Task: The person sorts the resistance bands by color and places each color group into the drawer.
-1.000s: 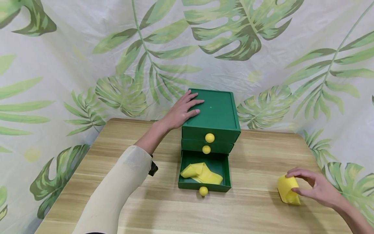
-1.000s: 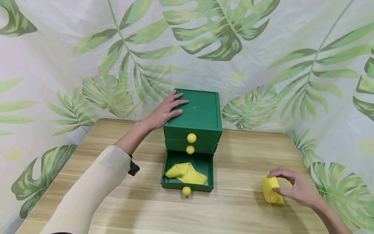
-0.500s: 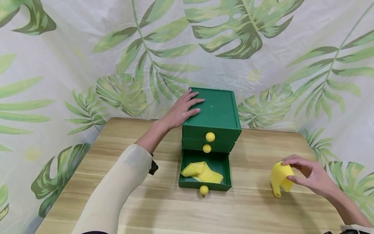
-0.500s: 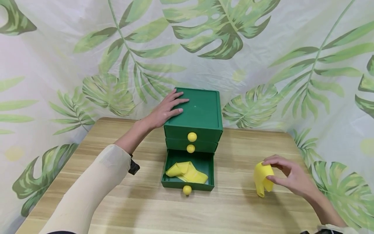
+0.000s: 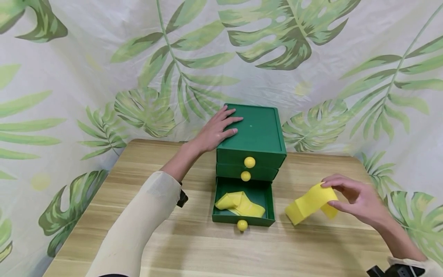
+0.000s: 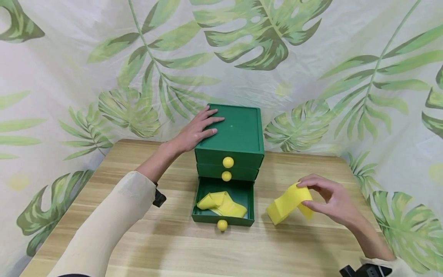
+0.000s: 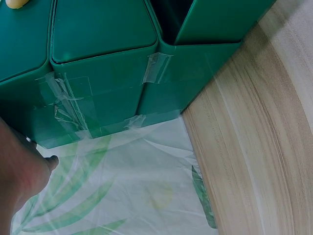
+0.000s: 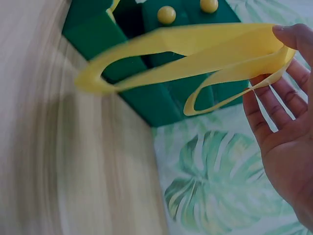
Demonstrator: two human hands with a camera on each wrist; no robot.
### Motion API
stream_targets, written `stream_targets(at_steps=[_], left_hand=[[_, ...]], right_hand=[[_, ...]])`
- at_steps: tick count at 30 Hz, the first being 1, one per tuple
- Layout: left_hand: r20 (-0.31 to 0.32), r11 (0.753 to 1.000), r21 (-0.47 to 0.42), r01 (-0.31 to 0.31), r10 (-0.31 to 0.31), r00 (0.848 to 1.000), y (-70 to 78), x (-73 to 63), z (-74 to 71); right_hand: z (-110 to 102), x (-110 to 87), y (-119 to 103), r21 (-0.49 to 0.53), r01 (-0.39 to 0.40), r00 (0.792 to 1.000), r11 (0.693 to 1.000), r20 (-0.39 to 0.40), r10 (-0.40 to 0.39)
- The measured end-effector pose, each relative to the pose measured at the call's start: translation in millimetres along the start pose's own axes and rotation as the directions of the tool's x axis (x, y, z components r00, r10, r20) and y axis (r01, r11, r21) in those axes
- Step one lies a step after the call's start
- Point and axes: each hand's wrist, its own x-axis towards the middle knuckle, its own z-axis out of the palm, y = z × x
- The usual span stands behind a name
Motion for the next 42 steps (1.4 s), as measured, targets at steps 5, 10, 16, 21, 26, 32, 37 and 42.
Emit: stream_targets(at_steps=[5, 10, 16, 21, 26, 32, 37, 42], left_hand=[[-0.002, 1.000, 0.001, -0.001, 0.001, 1.000, -0.2, 0.0, 0.2], [0.004, 1.000, -0.003, 0.003, -0.003, 1.000, -0.4, 0.1, 0.2], [0.002, 1.000, -0.004, -0.001, 0.001, 1.000, -0.5, 0.2, 0.4], [-0.003, 1.000, -0.001, -0.004, 0.004, 1.000, -1.1, 0.1, 0.4], [-0.002, 1.000, -0.004, -0.001, 0.001, 1.000, -1.4, -0.1, 0.6], [-0.005, 1.000, -0.009, 0.001, -0.001, 1.000, -0.6, -0.8, 0.4], [-0.002, 1.000, -0.010, 0.000, 0.000, 1.000, 1.2, -0.6, -0.2], [-0.003, 1.000, -0.016, 0.000, 0.000, 1.000, 0.8, -1.3, -0.5]], right_hand=[[6.2, 11.7, -2.8, 0.059, 0.072, 0.997, 0.996, 0.023, -0.073], [13.3, 23.6, -9.7, 0.074, 0.085, 0.996, 0.994, 0.033, -0.088], [25.8, 39.5, -13.6, 0.136, 0.144, 0.988, 0.980, 0.039, -0.150], [37.5, 51.2, -11.7, 0.149, 0.174, 0.983, 0.973, 0.033, -0.181], [49.1, 58.7, -11.5, 0.103, 0.155, 0.988, 0.982, 0.007, -0.157], [65.2, 65.1, -7.1, 0.029, 0.097, 0.995, 0.995, -0.022, -0.096], [80.1, 69.5, 0.7, -0.003, 0.020, 0.999, 1.000, -0.028, -0.020], [93.2, 75.5, 11.1, -0.016, 0.003, 1.000, 1.000, -0.022, -0.003]])
